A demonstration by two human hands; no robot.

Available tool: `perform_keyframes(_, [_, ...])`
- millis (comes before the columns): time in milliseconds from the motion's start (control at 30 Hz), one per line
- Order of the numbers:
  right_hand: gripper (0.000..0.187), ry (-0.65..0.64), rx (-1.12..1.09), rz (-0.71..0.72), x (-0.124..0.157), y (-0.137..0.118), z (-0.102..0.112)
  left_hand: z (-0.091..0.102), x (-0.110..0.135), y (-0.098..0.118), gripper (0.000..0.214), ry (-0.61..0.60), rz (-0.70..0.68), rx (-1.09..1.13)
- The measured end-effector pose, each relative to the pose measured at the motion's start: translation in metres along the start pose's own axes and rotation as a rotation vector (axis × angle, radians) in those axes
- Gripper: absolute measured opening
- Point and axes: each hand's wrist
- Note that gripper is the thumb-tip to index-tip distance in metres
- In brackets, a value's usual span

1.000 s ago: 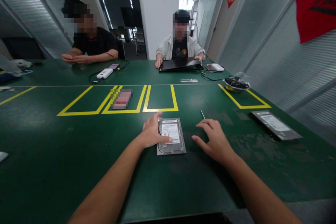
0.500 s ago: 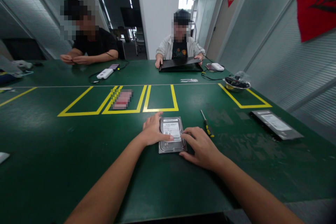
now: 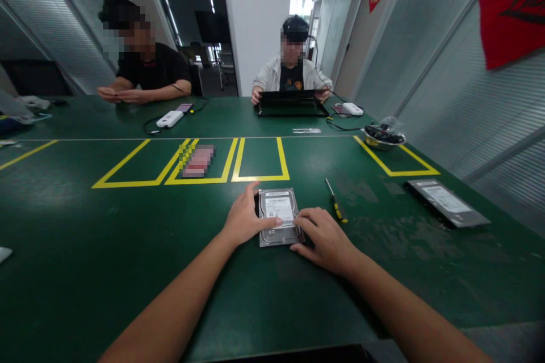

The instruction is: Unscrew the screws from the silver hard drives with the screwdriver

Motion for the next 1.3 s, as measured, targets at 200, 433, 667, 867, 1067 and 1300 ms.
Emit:
perform_keyframes(200, [0.038, -0.012, -0.001, -0.003, -0.003, 0.000, 0.000, -0.001, -0.001, -0.002, 0.104, 0.005, 0.001, -0.027])
perform_keyframes(433, [0.038, 0.005, 0.007, 0.002, 0.003, 0.001, 0.013, -0.001, -0.002, -0.003, 0.101, 0.023, -0.047, -0.067])
perform_keyframes(667, [0.028, 0.054, 0.261, -0.206, 0.038, 0.027, 0.042, 0.001, -0.002, -0.001, 0.100, 0.010, -0.039, -0.105])
perform_keyframes(867, [0.039, -0.081, 0.522, -0.749, 0.100, 0.074, 0.076, 0.001, -0.001, -0.001, 0.101, 0.004, -0.039, -0.098])
perform_keyframes(1067, [0.051, -0.285, 0.612, -1.042, 0.151, 0.105, 0.096, 0.002, 0.000, 0.001, 0.100, 0.003, -0.032, -0.095])
perform_keyframes(1300, [0.071, 0.007, 0.674, -1.228, 0.186, 0.151, 0.123, 0.002, 0.000, 0.001, 0.100, 0.000, -0.028, -0.100])
Point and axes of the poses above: each hand's wrist, its own x-axis away from the middle knuckle, its own z-axis out of the back of the hand, y = z × x, and after that the axes turned 7 degrees about z, right-handed
